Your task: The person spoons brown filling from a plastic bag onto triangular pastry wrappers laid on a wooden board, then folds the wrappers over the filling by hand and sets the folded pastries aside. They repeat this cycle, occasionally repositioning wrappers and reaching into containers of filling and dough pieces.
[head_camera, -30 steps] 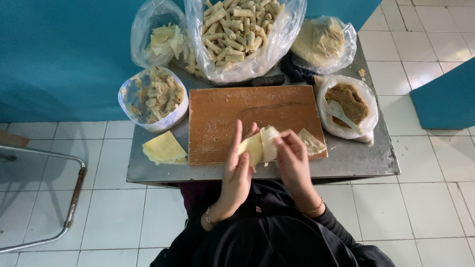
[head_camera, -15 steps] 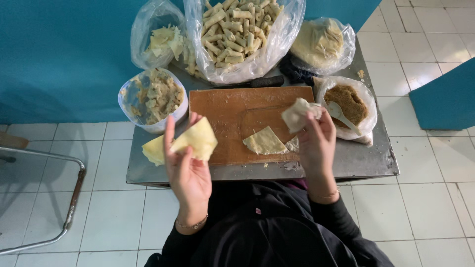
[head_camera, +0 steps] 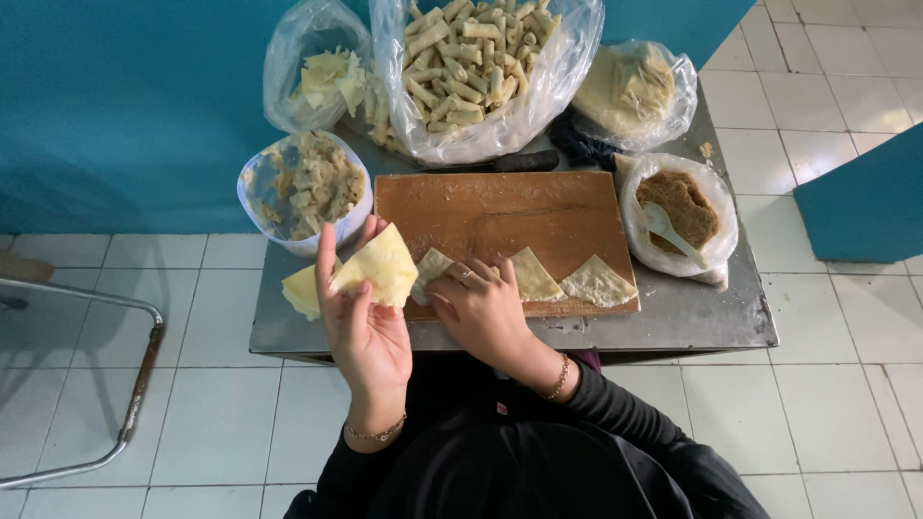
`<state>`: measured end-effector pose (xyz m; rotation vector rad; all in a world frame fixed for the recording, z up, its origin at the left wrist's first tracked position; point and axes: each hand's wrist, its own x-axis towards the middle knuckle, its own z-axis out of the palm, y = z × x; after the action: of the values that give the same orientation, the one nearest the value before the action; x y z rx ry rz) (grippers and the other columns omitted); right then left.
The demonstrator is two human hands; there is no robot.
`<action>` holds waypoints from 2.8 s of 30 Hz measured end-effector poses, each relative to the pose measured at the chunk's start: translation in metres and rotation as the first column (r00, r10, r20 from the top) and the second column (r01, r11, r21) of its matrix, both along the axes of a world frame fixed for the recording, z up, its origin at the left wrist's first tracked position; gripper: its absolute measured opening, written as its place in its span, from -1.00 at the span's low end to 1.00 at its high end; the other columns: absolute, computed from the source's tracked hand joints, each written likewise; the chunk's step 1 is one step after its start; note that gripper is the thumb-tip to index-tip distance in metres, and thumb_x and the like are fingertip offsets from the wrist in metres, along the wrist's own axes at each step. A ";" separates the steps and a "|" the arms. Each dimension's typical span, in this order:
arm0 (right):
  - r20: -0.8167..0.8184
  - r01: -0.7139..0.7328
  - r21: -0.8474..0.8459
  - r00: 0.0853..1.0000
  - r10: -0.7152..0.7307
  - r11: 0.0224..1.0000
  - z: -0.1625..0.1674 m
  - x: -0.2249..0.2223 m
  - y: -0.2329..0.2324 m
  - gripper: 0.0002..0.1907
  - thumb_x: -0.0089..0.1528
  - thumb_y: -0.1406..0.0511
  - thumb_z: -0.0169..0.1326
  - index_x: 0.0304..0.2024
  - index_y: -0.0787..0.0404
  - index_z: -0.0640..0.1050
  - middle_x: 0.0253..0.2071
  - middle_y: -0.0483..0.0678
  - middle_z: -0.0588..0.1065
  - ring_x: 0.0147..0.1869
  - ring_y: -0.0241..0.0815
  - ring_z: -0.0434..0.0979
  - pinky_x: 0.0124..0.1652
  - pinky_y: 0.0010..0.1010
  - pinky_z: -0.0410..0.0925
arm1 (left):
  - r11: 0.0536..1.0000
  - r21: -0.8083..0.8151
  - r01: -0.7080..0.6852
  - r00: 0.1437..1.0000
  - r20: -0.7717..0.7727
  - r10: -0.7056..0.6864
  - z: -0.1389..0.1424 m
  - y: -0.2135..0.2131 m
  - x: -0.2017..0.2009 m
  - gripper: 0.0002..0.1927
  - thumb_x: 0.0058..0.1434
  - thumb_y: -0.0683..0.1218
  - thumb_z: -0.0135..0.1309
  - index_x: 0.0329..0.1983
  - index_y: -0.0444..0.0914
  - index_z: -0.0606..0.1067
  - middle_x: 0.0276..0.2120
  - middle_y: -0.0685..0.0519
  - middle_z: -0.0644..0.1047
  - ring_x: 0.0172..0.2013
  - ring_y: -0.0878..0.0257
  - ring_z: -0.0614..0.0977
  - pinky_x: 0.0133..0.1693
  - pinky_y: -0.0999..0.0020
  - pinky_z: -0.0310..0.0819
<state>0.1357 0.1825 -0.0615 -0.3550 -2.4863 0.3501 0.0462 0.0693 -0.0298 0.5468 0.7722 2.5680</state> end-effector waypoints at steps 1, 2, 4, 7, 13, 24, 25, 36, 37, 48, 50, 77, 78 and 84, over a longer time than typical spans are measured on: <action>0.015 -0.015 -0.016 1.000 0.015 1.000 0.002 0.002 0.001 -0.88 0.13 0.21 0.26 -0.29 0.03 0.67 -0.25 -0.17 0.58 -0.09 -0.15 0.55 0.00 -0.10 0.25 | 1.000 -0.001 0.011 1.000 0.008 -0.011 0.000 0.000 0.001 -0.28 0.38 -0.30 -0.18 0.60 -0.33 -0.05 0.39 -0.38 0.30 0.43 -0.10 0.33 0.43 0.04 0.20; 0.013 -0.048 -0.022 0.999 0.049 0.999 0.004 0.006 0.003 -0.87 0.12 0.20 0.28 -0.30 0.04 0.67 -0.24 -0.18 0.59 -0.09 -0.17 0.56 -0.01 -0.11 0.25 | 1.000 0.011 0.025 0.999 0.021 -0.026 0.000 0.001 0.002 -0.28 0.38 -0.29 -0.17 0.60 -0.33 -0.04 0.39 -0.38 0.29 0.43 -0.10 0.33 0.43 0.05 0.21; 0.007 -0.111 -0.035 0.994 0.111 0.993 0.012 0.014 0.010 -0.84 0.11 0.17 0.31 -0.30 0.05 0.67 -0.22 -0.20 0.61 -0.09 -0.20 0.58 -0.03 -0.12 0.24 | 0.998 0.034 0.058 0.997 0.046 -0.059 -0.001 0.004 0.004 -0.29 0.39 -0.28 -0.16 0.59 -0.32 -0.04 0.40 -0.38 0.29 0.42 -0.09 0.34 0.43 0.08 0.22; -0.165 0.021 -0.227 0.985 -0.060 0.974 0.024 0.030 0.014 -0.88 0.17 0.31 0.34 -0.23 0.06 0.71 -0.21 -0.22 0.65 -0.18 -0.24 0.61 -0.16 -0.31 0.34 | 0.995 -0.004 0.104 0.994 0.040 -0.104 -0.001 0.006 0.007 -0.29 0.42 -0.26 -0.17 0.60 -0.27 -0.06 0.42 -0.38 0.27 0.43 -0.04 0.34 0.39 0.16 0.23; -0.276 -0.304 -0.223 0.931 0.239 0.926 0.040 0.039 0.015 -0.67 0.04 0.35 0.41 -0.14 0.21 0.66 -0.09 -0.03 0.61 -0.07 -0.10 0.64 -0.11 -0.36 0.51 | 0.964 -0.125 0.235 0.972 0.027 -0.234 -0.006 0.015 0.025 -0.33 0.47 -0.21 -0.23 0.60 -0.20 -0.11 0.41 -0.35 0.27 0.40 -0.01 0.33 0.30 0.16 0.31; -0.236 -0.348 -0.306 0.930 0.283 0.886 0.029 0.046 0.035 -0.77 0.12 0.42 0.33 -0.16 0.18 0.69 -0.12 -0.04 0.64 -0.07 -0.11 0.69 -0.10 -0.38 0.57 | 0.887 -0.126 0.444 0.896 0.053 -0.441 -0.023 0.019 0.019 -0.21 0.46 -0.18 -0.16 0.64 -0.10 -0.22 0.46 -0.36 0.21 0.39 0.03 0.33 0.31 0.21 0.26; -0.230 -0.340 -0.308 0.933 0.277 0.889 0.028 0.047 0.036 -0.78 0.12 0.43 0.31 -0.17 0.18 0.70 -0.13 -0.05 0.65 -0.08 -0.12 0.70 -0.10 -0.38 0.57 | 0.875 -0.124 0.468 0.884 0.056 -0.465 -0.025 0.019 0.019 -0.19 0.45 -0.18 -0.13 0.64 -0.10 -0.23 0.47 -0.38 0.20 0.39 0.02 0.33 0.33 0.21 0.25; -0.164 -0.220 -0.757 0.975 0.148 0.615 0.001 0.058 0.060 -0.90 0.31 0.42 0.15 -0.13 0.33 0.58 -0.22 -0.02 0.60 -0.21 -0.32 0.57 -0.24 -0.47 0.45 | 0.804 -0.561 0.198 0.744 -0.448 -0.496 -0.039 0.026 0.016 -0.03 0.36 -0.35 -0.15 0.64 -0.04 -0.38 0.57 -0.21 0.15 0.43 0.11 0.40 0.29 0.27 0.42; -0.146 -0.203 -0.852 0.977 0.154 0.483 -0.001 0.062 0.066 -0.90 0.35 0.41 0.13 -0.11 0.35 0.58 -0.24 -0.01 0.57 -0.24 -0.33 0.50 -0.26 -0.48 0.39 | 0.788 -0.605 0.112 0.698 -0.517 -0.496 -0.039 0.025 0.016 -0.02 0.35 -0.38 -0.18 0.66 -0.04 -0.36 0.57 -0.19 0.20 0.41 0.12 0.46 0.27 0.30 0.47; -0.166 -0.086 -0.693 0.985 -0.043 0.716 0.043 0.057 0.183 -0.88 0.45 0.31 0.07 -0.04 0.22 0.58 -0.20 -0.10 0.57 -0.17 -0.32 0.54 -0.16 -0.48 0.39 | 0.770 -0.558 0.310 0.773 -0.324 -0.546 -0.046 0.031 0.008 -0.06 0.30 -0.33 -0.16 0.64 -0.05 -0.26 0.37 -0.23 0.41 0.24 0.18 0.52 0.12 0.43 0.40; -0.069 0.013 -0.320 0.997 -0.037 0.947 0.044 0.054 0.188 -0.87 0.38 0.32 0.10 -0.06 0.20 0.61 -0.17 -0.08 0.62 -0.10 -0.30 0.62 -0.12 -0.46 0.44 | 0.779 -0.544 0.312 0.785 -0.314 -0.534 -0.045 0.032 0.008 -0.08 0.30 -0.31 -0.18 0.64 -0.04 -0.26 0.37 -0.25 0.41 0.25 0.16 0.52 0.11 0.43 0.41; -0.151 -0.217 -0.258 0.972 0.182 0.941 0.055 0.041 0.034 -0.77 0.09 0.33 0.34 -0.20 0.22 0.65 -0.18 0.00 0.63 -0.14 -0.05 0.68 -0.16 -0.34 0.52 | 0.863 0.078 0.500 0.866 -0.033 -0.499 -0.042 0.034 0.032 -0.11 0.47 0.23 -0.14 0.65 0.00 -0.34 0.59 -0.18 -0.06 0.41 0.05 0.23 0.26 0.12 0.20; -0.155 -0.202 -0.269 0.974 0.165 0.942 0.056 0.040 0.031 -0.77 0.08 0.33 0.34 -0.21 0.22 0.66 -0.20 -0.01 0.63 -0.16 -0.05 0.68 -0.17 -0.34 0.51 | 0.870 0.064 0.489 0.872 -0.064 -0.486 -0.042 0.034 0.034 -0.08 0.47 0.25 -0.13 0.65 0.00 -0.37 0.61 -0.17 -0.09 0.46 0.05 0.21 0.35 0.13 0.14; -0.138 -0.154 -0.318 0.984 0.115 0.935 0.053 0.044 0.029 -0.78 0.11 0.33 0.34 -0.19 0.19 0.67 -0.19 -0.03 0.65 -0.19 -0.09 0.70 -0.21 -0.37 0.51 | 0.892 -0.027 0.452 0.880 -0.152 -0.450 -0.036 0.035 0.040 -0.04 0.48 0.28 -0.12 0.63 0.01 -0.44 0.65 -0.10 -0.22 0.50 0.05 0.14 0.45 0.13 0.01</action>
<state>0.1796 0.2118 -0.0085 -0.2864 -2.3404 0.8242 0.0862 0.1041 -0.0658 0.8297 0.5955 2.1141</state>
